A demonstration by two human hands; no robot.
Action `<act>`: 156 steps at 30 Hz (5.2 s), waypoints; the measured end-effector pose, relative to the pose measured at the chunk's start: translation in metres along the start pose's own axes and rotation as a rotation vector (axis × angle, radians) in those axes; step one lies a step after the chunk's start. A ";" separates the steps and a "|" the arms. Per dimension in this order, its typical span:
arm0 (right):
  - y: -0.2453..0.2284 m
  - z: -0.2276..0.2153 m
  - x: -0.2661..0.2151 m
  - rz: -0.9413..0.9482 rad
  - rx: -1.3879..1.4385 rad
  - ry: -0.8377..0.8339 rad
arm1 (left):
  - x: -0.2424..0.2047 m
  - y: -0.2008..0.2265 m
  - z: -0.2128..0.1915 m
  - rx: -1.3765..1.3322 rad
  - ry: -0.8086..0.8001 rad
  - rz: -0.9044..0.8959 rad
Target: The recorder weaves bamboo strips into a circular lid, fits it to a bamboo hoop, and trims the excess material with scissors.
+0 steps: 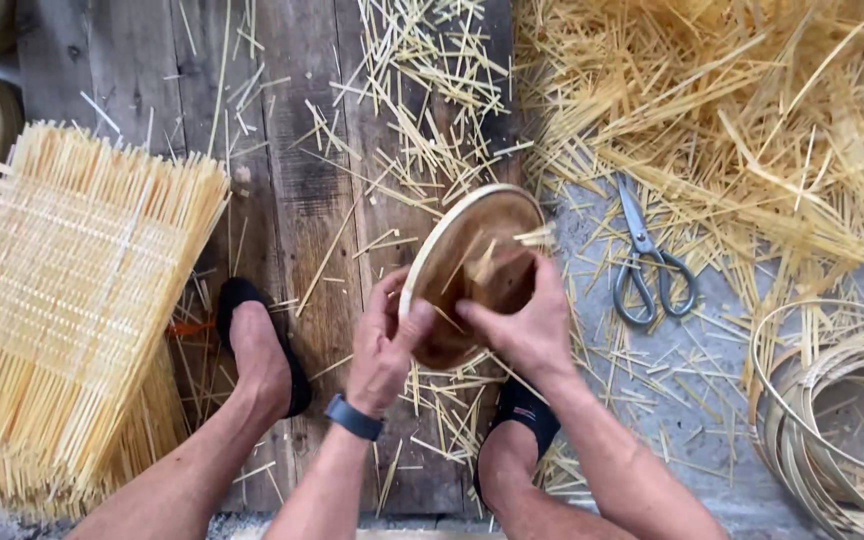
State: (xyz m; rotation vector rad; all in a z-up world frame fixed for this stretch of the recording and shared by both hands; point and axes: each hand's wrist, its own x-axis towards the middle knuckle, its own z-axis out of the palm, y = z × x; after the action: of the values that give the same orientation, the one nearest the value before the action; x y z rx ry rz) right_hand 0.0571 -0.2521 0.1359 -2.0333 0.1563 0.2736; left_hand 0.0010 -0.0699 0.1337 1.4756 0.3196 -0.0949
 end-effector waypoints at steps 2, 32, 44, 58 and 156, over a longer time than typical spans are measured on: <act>0.000 0.006 -0.009 0.005 -0.067 0.044 | 0.006 -0.037 0.009 0.049 0.197 0.009; 0.041 -0.022 -0.023 -0.002 0.187 0.077 | 0.012 -0.108 -0.047 0.350 0.442 -0.179; 0.089 -0.081 -0.021 -0.001 0.723 0.251 | -0.038 -0.150 -0.074 -0.271 0.433 -0.817; 0.161 -0.053 -0.026 0.048 0.777 0.191 | 0.125 -0.016 0.035 0.122 -0.071 -0.532; 0.072 0.028 -0.022 -0.304 -0.523 0.238 | -0.084 -0.173 0.018 -0.746 0.617 -0.596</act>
State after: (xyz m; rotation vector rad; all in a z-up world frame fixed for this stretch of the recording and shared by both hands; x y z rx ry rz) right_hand 0.0162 -0.2603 0.0667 -2.5666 -0.0906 -0.1372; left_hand -0.1208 -0.1155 -0.0091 0.5995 1.1577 0.0112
